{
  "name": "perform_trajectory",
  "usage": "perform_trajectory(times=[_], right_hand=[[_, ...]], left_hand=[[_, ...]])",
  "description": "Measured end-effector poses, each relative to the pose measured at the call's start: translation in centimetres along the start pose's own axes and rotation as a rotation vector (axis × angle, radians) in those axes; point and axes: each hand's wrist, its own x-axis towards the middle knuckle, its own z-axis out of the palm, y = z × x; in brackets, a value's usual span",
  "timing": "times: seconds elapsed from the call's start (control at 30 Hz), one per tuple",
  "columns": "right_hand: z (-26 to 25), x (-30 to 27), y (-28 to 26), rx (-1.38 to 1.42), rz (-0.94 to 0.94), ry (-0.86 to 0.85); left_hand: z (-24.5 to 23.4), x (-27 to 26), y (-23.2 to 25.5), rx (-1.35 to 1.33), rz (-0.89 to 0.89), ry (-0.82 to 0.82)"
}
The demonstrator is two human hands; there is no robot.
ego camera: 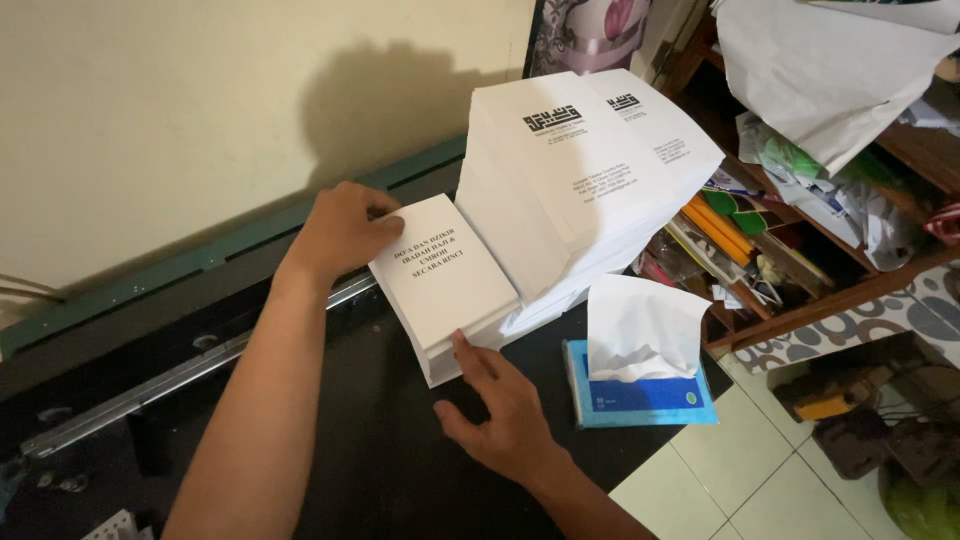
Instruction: The person places a stack of printed papers into a manual binding machine, presses the handle to secure the binding, and then removes the finished booklet. This process is repeated for multiple sets of documents on a cluttered desk.
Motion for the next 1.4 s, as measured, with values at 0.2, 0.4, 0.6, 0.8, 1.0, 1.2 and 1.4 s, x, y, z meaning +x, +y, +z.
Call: perform_trajectory(times=[0.2, 0.4, 0.6, 0.8, 1.0, 1.2, 1.4], right_hand=[[0.4, -0.2, 0.2, -0.035, -0.006, 0.022], [0.8, -0.6, 0.6, -0.041, 0.023, -0.034], [0.8, -0.8, 0.4, 0.004, 0.039, -0.010], [-2.3, -1.3, 0.0, 0.096, 0.103, 0.315], [-5.8, 0.3, -5.7, 0.317, -0.044, 0.424], [0.2, 1.5, -9.7, 0.515, 0.078, -0.078], [12.9, -2.6, -1.0, 0.581, 0.420, -0.245]], left_hand=[[0.6, 1.4, -1.2, 0.125, 0.079, 0.063], [1.9, 2.3, -2.0, 0.321, 0.092, 0.156], [1.7, 2.4, -1.2, 0.324, 0.048, 0.177], [-5.7, -6.1, 4.8, -0.076, 0.094, 0.011], [-7.7, -17.6, 2.4, -0.180, 0.119, 0.416], [-1.6, -22.6, -5.8, -0.222, 0.099, 0.293], [9.7, -22.0, -19.1, -0.618, 0.134, 0.493]])
